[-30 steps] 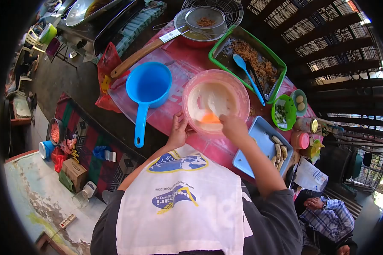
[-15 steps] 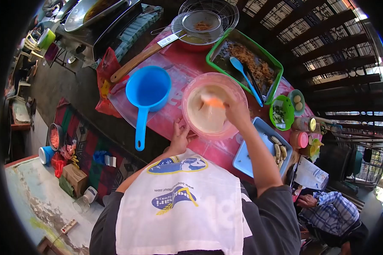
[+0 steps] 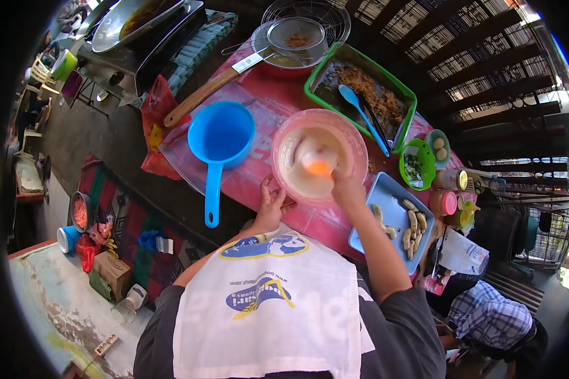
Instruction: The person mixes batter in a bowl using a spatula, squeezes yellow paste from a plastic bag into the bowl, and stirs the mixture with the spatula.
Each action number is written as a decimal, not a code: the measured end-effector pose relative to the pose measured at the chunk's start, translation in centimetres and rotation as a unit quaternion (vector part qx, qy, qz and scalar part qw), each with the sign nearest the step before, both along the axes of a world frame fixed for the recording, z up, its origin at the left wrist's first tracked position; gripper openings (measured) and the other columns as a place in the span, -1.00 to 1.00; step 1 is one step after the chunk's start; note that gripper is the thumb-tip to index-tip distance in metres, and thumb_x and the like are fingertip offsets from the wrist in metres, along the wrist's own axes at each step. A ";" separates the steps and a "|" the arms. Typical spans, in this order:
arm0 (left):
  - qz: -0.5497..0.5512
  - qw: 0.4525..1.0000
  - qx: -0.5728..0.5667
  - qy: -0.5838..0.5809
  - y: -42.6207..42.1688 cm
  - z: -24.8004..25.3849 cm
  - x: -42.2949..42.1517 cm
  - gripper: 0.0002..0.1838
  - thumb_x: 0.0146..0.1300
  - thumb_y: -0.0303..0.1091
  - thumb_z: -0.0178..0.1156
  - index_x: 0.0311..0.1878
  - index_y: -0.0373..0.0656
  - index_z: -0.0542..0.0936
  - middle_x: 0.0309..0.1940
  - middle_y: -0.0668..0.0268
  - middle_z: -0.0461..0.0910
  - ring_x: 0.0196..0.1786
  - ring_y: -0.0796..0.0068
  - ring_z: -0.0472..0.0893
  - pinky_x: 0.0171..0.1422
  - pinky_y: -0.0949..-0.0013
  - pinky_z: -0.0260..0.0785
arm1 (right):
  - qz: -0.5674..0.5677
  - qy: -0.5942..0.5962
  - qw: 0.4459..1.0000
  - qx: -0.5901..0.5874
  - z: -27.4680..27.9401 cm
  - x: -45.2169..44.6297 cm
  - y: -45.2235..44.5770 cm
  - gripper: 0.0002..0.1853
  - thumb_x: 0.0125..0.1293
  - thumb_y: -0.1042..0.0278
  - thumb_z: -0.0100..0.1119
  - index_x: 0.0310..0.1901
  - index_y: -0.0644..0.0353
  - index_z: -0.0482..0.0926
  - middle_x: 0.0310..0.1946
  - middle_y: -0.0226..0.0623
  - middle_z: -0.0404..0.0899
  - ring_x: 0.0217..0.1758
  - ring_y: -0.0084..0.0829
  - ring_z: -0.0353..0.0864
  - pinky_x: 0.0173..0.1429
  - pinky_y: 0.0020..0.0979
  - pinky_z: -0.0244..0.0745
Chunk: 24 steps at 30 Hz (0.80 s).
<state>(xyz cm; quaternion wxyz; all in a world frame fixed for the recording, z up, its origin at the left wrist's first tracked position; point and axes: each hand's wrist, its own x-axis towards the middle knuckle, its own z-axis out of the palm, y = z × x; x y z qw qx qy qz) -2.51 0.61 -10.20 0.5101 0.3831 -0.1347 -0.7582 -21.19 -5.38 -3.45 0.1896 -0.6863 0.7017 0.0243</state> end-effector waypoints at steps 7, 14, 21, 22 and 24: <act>-0.001 1.000 -0.024 -0.008 0.4 -0.5 -0.1 -0.40 0.31 -0.44 -0.13 0.25 0.29 -0.19 -0.07 0.23 0.34 -0.10 0.47 0.49 -0.04 0.35 0.42 | 0.011 -0.044 0.998 -0.046 1.4 -0.3 -3.9 -0.79 0.13 0.34 -0.06 -0.26 0.09 0.57 -0.38 -0.08 0.56 -0.25 -0.10 0.55 -0.17 -0.13 0.41; -0.036 0.999 -0.031 -0.021 0.2 -0.3 0.5 -0.41 0.32 -0.41 -0.13 0.24 0.30 -0.18 -0.08 0.25 0.35 -0.13 0.50 0.50 -0.07 0.34 0.44 | 0.072 -0.022 0.996 0.049 1.2 0.4 0.4 -0.80 0.13 0.31 -0.06 -0.25 0.07 0.53 -0.39 -0.12 0.56 -0.25 -0.10 0.54 -0.16 -0.13 0.41; 0.003 0.997 -0.020 -0.073 -2.3 1.1 1.2 -0.53 0.33 -0.32 -0.16 0.26 0.21 -0.01 -0.12 0.29 0.41 -0.23 0.51 0.53 -0.17 0.40 0.45 | 0.116 -0.007 0.988 -0.106 -3.1 -1.3 -2.8 -0.78 0.16 0.31 -0.05 -0.22 0.11 0.55 -0.43 -0.09 0.56 -0.33 -0.04 0.55 -0.21 -0.16 0.42; 0.007 0.996 -0.025 -0.082 -2.9 1.7 1.7 -0.54 0.33 -0.32 -0.17 0.26 0.20 0.02 -0.13 0.30 0.42 -0.25 0.52 0.53 -0.19 0.41 0.45 | 0.082 -0.025 0.996 -0.015 -0.6 0.1 -1.4 -0.78 0.17 0.31 -0.06 -0.21 0.08 0.55 -0.38 -0.11 0.56 -0.29 -0.03 0.54 -0.20 -0.16 0.42; 0.005 0.996 -0.010 -0.092 -3.6 1.6 2.8 -0.53 0.32 -0.30 -0.17 0.28 0.19 0.05 -0.17 0.35 0.44 -0.25 0.56 0.52 -0.22 0.46 0.42 | 0.119 -0.057 0.991 0.031 1.3 -0.7 -1.0 -0.79 0.14 0.35 -0.07 -0.24 0.05 0.56 -0.36 -0.10 0.56 -0.28 -0.06 0.54 -0.18 -0.15 0.42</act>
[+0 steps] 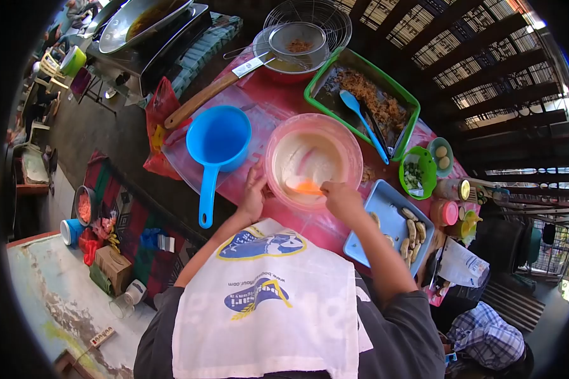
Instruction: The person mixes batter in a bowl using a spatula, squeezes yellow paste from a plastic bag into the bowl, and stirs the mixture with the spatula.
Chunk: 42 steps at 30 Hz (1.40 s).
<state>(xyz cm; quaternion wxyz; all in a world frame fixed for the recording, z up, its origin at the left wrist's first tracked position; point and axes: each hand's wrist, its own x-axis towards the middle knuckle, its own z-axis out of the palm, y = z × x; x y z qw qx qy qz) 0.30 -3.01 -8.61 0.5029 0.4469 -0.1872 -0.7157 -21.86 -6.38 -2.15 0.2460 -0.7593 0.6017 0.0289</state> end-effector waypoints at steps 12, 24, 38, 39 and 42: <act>0.094 0.996 -0.002 0.004 4.6 -1.6 -4.5 -0.51 0.34 -0.32 -0.19 0.27 0.23 -0.06 0.01 0.28 0.32 -0.13 0.44 0.49 -0.14 0.30 0.45 | 0.088 0.084 0.992 0.018 2.0 0.5 -1.5 -0.74 0.09 0.36 -0.09 -0.20 0.01 0.56 -0.40 -0.19 0.58 -0.26 -0.14 0.56 -0.18 -0.15 0.42; 0.064 0.998 0.018 -0.015 1.7 0.1 -1.8 -0.54 0.32 -0.35 -0.16 0.27 0.20 0.09 0.00 0.35 0.39 -0.12 0.50 0.50 -0.11 0.38 0.41 | 0.100 0.058 0.993 -0.012 2.1 -0.7 -2.1 -0.75 0.08 0.37 -0.08 -0.26 -0.02 0.60 -0.35 -0.19 0.58 -0.20 -0.20 0.55 -0.16 -0.16 0.41; 0.038 0.995 0.003 0.090 6.7 -2.4 -6.5 -0.36 0.33 -0.32 -0.16 0.30 0.43 -0.25 -0.07 0.20 0.44 -0.09 0.36 0.53 -0.06 0.23 0.47 | -0.011 0.027 0.999 -0.017 1.1 -2.7 -3.8 -0.76 0.12 0.34 -0.06 -0.20 0.03 0.57 -0.33 -0.15 0.57 -0.22 -0.13 0.55 -0.18 -0.17 0.43; 0.040 0.996 0.006 0.085 6.9 -2.4 -6.6 -0.36 0.33 -0.31 -0.16 0.31 0.43 -0.26 -0.09 0.21 0.45 -0.10 0.37 0.53 -0.07 0.24 0.47 | -0.031 0.024 0.998 -0.047 -0.2 -2.5 -4.3 -0.76 0.12 0.34 -0.06 -0.21 0.03 0.57 -0.33 -0.15 0.57 -0.22 -0.14 0.55 -0.18 -0.17 0.43; 0.046 0.995 -0.005 0.090 6.7 -1.9 -6.6 -0.32 0.34 -0.32 -0.15 0.31 0.42 -0.31 -0.09 0.23 0.44 -0.14 0.43 0.53 -0.11 0.27 0.47 | 0.017 0.024 0.997 -0.067 -2.6 -1.5 -1.3 -0.77 0.09 0.36 -0.07 -0.27 0.02 0.58 -0.38 -0.14 0.56 -0.25 -0.16 0.56 -0.18 -0.15 0.43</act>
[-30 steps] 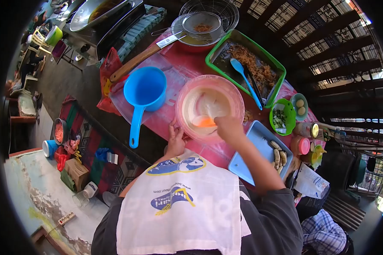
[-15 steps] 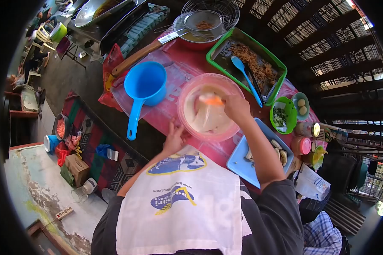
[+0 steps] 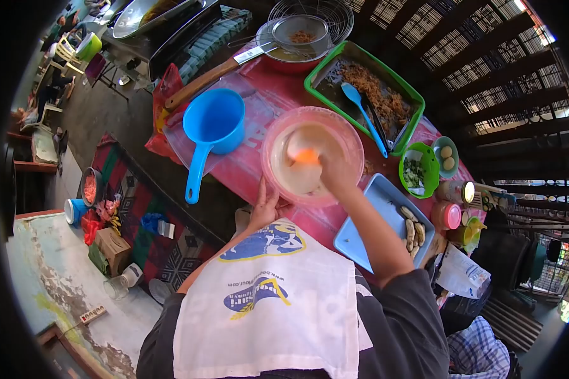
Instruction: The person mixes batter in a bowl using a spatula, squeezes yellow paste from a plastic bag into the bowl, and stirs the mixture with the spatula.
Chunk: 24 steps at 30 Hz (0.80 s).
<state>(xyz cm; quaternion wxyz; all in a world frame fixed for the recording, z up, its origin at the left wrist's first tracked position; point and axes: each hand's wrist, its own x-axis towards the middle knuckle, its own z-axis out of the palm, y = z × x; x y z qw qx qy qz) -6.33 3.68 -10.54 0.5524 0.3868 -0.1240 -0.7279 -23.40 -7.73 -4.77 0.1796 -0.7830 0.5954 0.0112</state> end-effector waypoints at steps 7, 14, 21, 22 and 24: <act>-0.003 0.997 0.003 -0.081 -2.1 2.5 1.6 -0.47 0.35 -0.27 -0.19 0.34 0.26 -0.06 0.00 0.35 0.41 -0.17 0.53 0.52 -0.16 0.41 0.45 | -0.027 0.019 0.998 0.044 4.6 -0.2 -3.0 -0.76 0.11 0.34 -0.08 -0.23 0.06 0.58 -0.33 -0.12 0.56 -0.24 -0.14 0.55 -0.19 -0.17 0.43; -0.043 0.992 0.026 -0.114 -4.9 2.5 4.7 -0.53 0.34 -0.24 -0.15 0.31 0.20 0.11 -0.01 0.42 0.43 -0.19 0.63 0.49 -0.19 0.46 0.42 | 0.101 0.032 0.992 0.067 4.5 0.6 1.0 -0.76 0.01 0.49 -0.06 -0.31 0.07 0.58 -0.39 -0.16 0.57 -0.21 -0.19 0.55 -0.14 -0.17 0.38; -0.005 0.992 0.026 -0.123 -5.7 2.0 4.0 -0.56 0.30 -0.20 -0.08 0.25 0.17 0.21 -0.02 0.43 0.43 -0.14 0.57 0.47 -0.14 0.42 0.38 | 0.036 0.008 0.999 0.028 2.7 1.5 -2.0 -0.77 0.03 0.45 -0.05 -0.29 0.09 0.59 -0.40 -0.15 0.57 -0.31 -0.13 0.56 -0.22 -0.16 0.42; -0.007 0.991 0.024 -0.131 -5.8 2.2 4.1 -0.56 0.31 -0.20 -0.08 0.26 0.17 0.19 -0.01 0.42 0.42 -0.14 0.56 0.46 -0.14 0.43 0.38 | 0.058 0.023 0.997 0.047 2.9 2.0 -0.4 -0.78 0.03 0.44 -0.04 -0.29 0.11 0.58 -0.40 -0.15 0.58 -0.31 -0.14 0.56 -0.22 -0.15 0.41; 0.004 0.990 0.039 -0.133 -5.3 2.9 4.0 -0.53 0.31 -0.21 -0.09 0.28 0.17 0.12 0.00 0.38 0.40 -0.12 0.52 0.47 -0.12 0.42 0.38 | 0.092 0.066 0.989 0.097 4.0 1.8 1.7 -0.78 0.05 0.41 -0.04 -0.28 0.10 0.58 -0.37 -0.17 0.58 -0.30 -0.17 0.56 -0.19 -0.16 0.41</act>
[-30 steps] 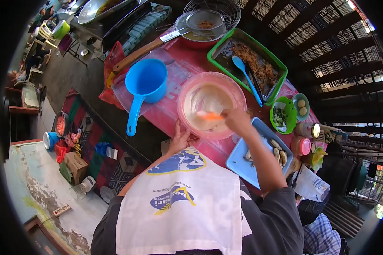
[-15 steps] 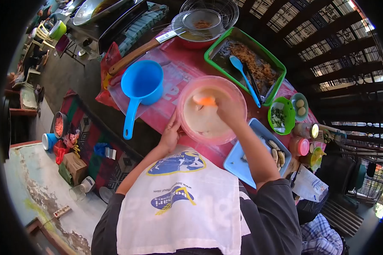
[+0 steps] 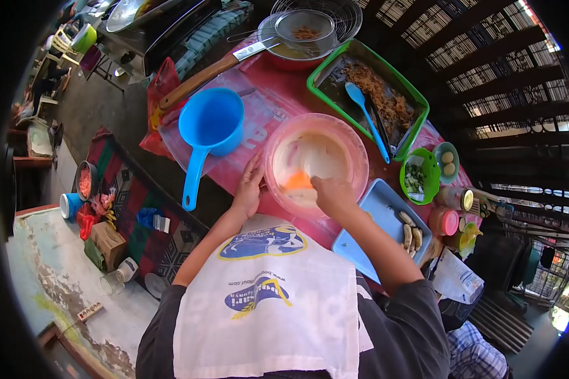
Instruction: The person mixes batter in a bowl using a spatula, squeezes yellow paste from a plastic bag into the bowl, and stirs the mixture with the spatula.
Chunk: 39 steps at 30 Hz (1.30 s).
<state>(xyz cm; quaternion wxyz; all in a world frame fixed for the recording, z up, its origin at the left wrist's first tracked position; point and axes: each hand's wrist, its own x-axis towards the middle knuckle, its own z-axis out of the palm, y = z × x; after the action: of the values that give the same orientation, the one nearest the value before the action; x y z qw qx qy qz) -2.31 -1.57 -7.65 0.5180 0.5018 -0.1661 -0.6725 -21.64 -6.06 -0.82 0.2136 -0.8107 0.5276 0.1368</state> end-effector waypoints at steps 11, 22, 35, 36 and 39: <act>-0.008 0.995 -0.001 0.100 5.8 -1.5 -3.9 -0.41 0.33 -0.33 -0.15 0.31 0.23 -0.20 -0.03 0.27 0.37 -0.10 0.40 0.52 -0.10 0.28 0.47 | -0.093 -0.020 0.995 0.010 -1.0 -2.3 1.5 -0.81 0.18 0.27 -0.05 -0.21 0.04 0.52 -0.39 -0.13 0.57 -0.28 -0.11 0.56 -0.20 -0.18 0.43; 0.010 0.996 -0.024 0.086 4.8 -0.9 -3.8 -0.43 0.33 -0.32 -0.15 0.30 0.23 -0.17 0.00 0.23 0.33 -0.10 0.37 0.51 -0.12 0.23 0.49 | -0.138 -0.032 0.990 -0.009 -0.7 -3.5 2.0 -0.79 0.15 0.26 -0.05 -0.20 0.01 0.52 -0.41 -0.14 0.56 -0.31 -0.08 0.56 -0.23 -0.13 0.44; 0.044 0.999 -0.023 0.019 4.2 -0.8 -2.9 -0.49 0.34 -0.33 -0.17 0.32 0.21 -0.02 0.01 0.27 0.37 -0.14 0.41 0.52 -0.12 0.31 0.47 | -0.065 -0.026 0.997 -0.015 0.5 -2.3 -0.1 -0.79 0.05 0.41 -0.06 -0.30 0.01 0.56 -0.41 -0.17 0.57 -0.32 -0.13 0.56 -0.25 -0.12 0.41; 0.039 0.999 -0.022 -0.008 3.7 -0.4 -2.5 -0.49 0.34 -0.33 -0.16 0.32 0.20 0.02 -0.01 0.29 0.40 -0.16 0.44 0.52 -0.13 0.34 0.46 | -0.080 -0.034 0.996 -0.028 0.6 -2.6 -1.5 -0.79 0.04 0.41 -0.06 -0.31 0.01 0.56 -0.41 -0.17 0.57 -0.30 -0.13 0.56 -0.25 -0.12 0.41; 0.004 1.000 0.011 0.010 1.0 0.4 -1.0 -0.54 0.34 -0.28 -0.14 0.30 0.14 0.13 -0.20 0.36 0.47 -0.32 0.58 0.51 -0.27 0.49 0.43 | -0.106 -0.063 0.990 -0.075 -1.6 -1.9 -4.4 -0.78 0.02 0.42 -0.06 -0.33 0.01 0.58 -0.39 -0.18 0.57 -0.27 -0.16 0.56 -0.25 -0.15 0.41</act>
<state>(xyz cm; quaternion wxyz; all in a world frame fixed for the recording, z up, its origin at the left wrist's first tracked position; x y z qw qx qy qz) -3.36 -0.62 -7.29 0.5165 0.5016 -0.1516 -0.6772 -23.52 -10.48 -2.40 0.1981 -0.7712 0.6046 0.0224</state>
